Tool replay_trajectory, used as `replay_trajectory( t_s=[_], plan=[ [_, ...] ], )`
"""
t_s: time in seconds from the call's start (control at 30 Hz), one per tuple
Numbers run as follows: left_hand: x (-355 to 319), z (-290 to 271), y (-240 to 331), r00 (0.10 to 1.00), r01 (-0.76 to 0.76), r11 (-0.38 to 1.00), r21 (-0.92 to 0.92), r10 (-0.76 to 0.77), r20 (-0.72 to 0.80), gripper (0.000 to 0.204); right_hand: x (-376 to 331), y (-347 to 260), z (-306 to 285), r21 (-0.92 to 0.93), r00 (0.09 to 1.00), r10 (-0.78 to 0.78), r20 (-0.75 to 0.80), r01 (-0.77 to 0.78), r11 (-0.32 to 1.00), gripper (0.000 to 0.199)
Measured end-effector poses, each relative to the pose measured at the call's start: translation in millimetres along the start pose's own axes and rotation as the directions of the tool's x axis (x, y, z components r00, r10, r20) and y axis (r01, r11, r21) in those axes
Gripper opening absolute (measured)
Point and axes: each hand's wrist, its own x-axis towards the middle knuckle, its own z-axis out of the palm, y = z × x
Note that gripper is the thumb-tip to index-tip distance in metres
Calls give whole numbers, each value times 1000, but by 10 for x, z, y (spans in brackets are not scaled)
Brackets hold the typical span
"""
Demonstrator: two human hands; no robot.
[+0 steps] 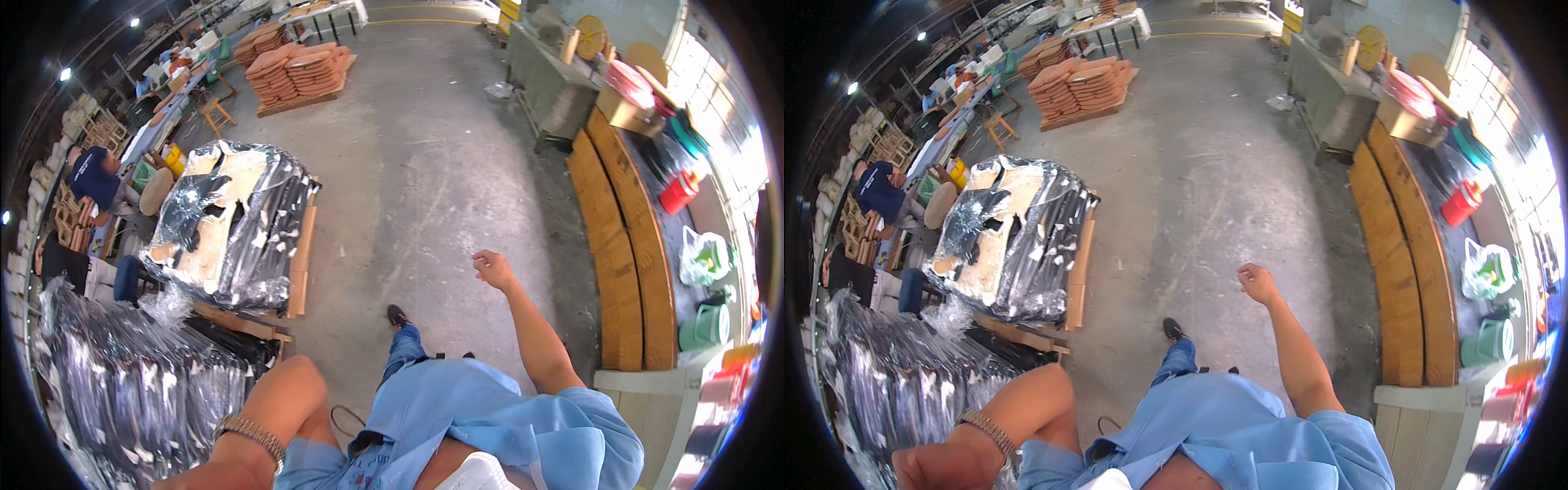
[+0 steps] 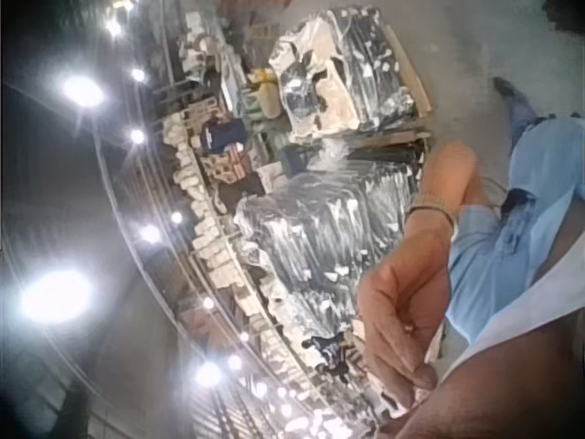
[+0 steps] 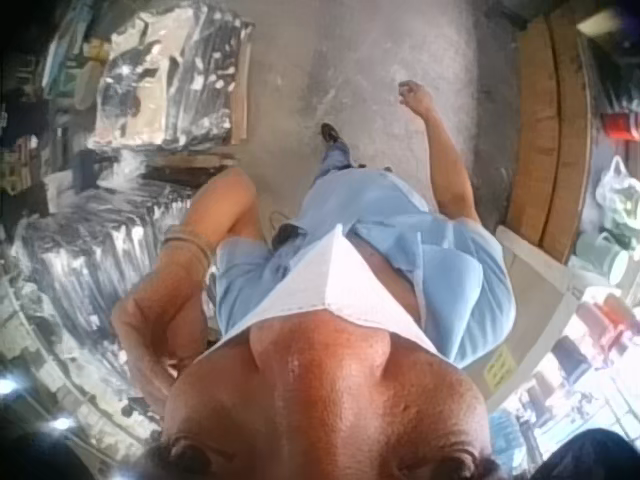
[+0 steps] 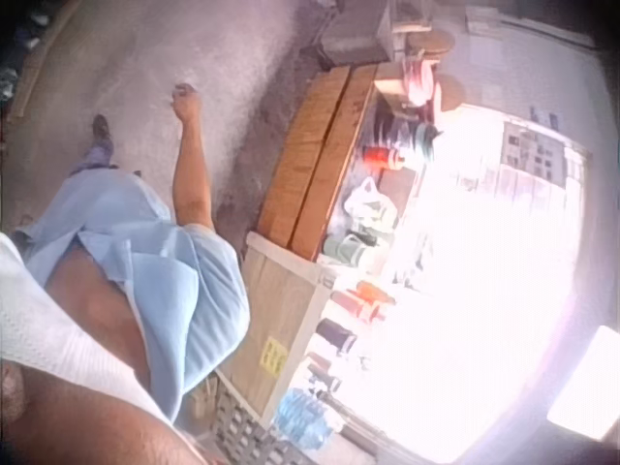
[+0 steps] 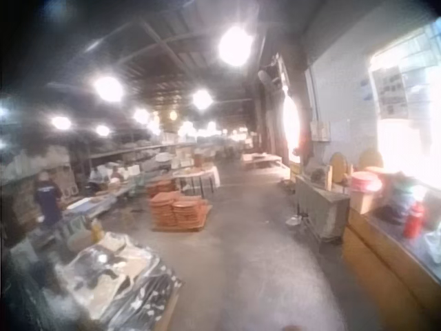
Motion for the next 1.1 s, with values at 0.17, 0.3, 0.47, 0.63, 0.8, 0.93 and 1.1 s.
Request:
replay_trajectory(
  t_s=[0.17, 0.3, 0.47, 0.63, 0.8, 0.93, 1.1],
  plan=[
    [-197, -665, -1568, 984, -120, 991, 51, 125, -128, 22, 736, 660, 466, 76, 977, 211, 18, -212, 974, 28],
    [-448, -1240, -2754, 975, -128, 989, -73, 112, -194, 22, 532, 2119, 690, -450, 936, 298, 186, -189, 873, 24],
    [-953, -1686, -4178, 989, -56, 998, 3, 55, -140, 24, 771, 1545, 934, -603, 716, 628, 305, -366, 709, 38],
    [-1252, -2116, -5594, 981, -127, 988, 91, 139, -138, 26, 2809, 1291, 832, -495, 712, 644, 280, -468, 732, 30],
    [-1463, -2759, -6677, 970, -197, 979, 52, 202, -137, 26, 5889, 265, 560, -63, 917, 380, 118, -375, 925, 18],
    [-1596, -3235, -7432, 937, -334, 938, -96, 319, -144, 24, 8095, -980, 455, 123, 993, 117, 35, -120, 985, 19],
    [-1802, -4188, -7986, 934, -338, 934, 113, 348, -86, 22, 9692, -2093, 1102, 123, 989, 75, 126, -90, 988, 24]
  ],
)
